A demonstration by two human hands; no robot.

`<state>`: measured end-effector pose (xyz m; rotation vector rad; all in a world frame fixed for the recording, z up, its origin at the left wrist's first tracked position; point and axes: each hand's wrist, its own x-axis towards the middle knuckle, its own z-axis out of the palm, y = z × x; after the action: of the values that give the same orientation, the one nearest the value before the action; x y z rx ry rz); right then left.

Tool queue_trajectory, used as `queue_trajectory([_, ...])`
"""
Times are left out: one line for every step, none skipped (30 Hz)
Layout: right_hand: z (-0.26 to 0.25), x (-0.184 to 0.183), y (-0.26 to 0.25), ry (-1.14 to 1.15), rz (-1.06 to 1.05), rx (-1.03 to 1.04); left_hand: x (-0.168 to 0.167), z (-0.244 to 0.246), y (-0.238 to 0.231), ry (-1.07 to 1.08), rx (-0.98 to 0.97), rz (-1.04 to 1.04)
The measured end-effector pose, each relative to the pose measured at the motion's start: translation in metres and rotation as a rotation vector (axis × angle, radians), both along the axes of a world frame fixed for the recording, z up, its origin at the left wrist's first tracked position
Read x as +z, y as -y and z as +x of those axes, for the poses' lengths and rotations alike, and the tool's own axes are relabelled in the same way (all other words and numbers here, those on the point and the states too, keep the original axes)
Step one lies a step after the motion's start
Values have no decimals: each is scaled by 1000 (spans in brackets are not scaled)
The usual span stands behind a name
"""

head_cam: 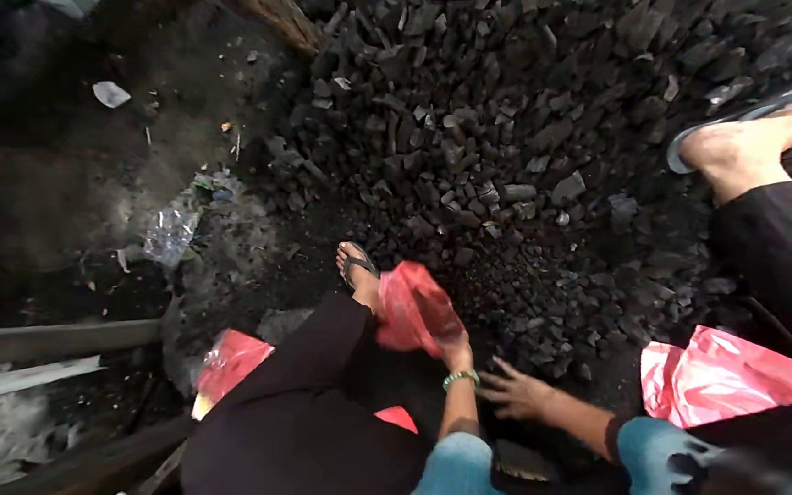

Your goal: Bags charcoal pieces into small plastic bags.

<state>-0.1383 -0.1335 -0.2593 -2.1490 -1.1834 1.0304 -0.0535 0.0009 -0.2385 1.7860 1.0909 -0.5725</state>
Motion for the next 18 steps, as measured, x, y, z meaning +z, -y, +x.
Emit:
queue_trajectory([-7,-14,-2,-41,-38,66,-8,-13,10,-82,40,-51])
queue_trajectory([-9,-25,2,-56,-42,69,-14,-23,21,-161,59,-97])
queue_trajectory([-7,-31,10,-74,-21,48,-17,-30,32,-229,53,-126])
queue_trajectory([-2,-33,21,-76,12,18,-19,-32,43,-263,33,-134])
queue_trajectory([5,-35,34,-38,67,-29,-19,-30,53,-281,7,-158])
queue_trajectory([14,-35,47,0,107,-50,-17,-24,64,-276,-4,-188])
queue_trajectory([26,-33,60,11,95,-23,-16,-17,74,-249,1,-239])
queue_trajectory([39,-29,73,19,60,11,-11,-9,83,-207,21,-321])
queue_trajectory([55,-22,84,9,8,46,-3,2,91,-167,43,-411])
queue_trajectory([70,-12,94,32,-36,49,9,14,95,-137,73,-495])
queue_trajectory([81,-6,103,123,-56,30,21,23,95,-125,79,-550])
queue_trajectory([93,1,113,210,-77,-11,30,33,91,-110,47,-586])
queue_trajectory([104,5,124,303,-85,-79,39,43,84,-80,15,-613])
queue_trajectory([113,9,133,385,-76,-167,49,52,75,-47,-20,-636])
queue_trajectory([122,14,141,446,-71,-254,59,60,66,0,-35,-631])
queue_trajectory([131,19,146,496,-70,-336,67,69,57,58,-51,-593])
queue_trajectory([137,23,148,536,-60,-419,73,75,47,127,-53,-536])
queue_trajectory([139,28,145,560,-41,-499,76,79,36,197,-43,-471])
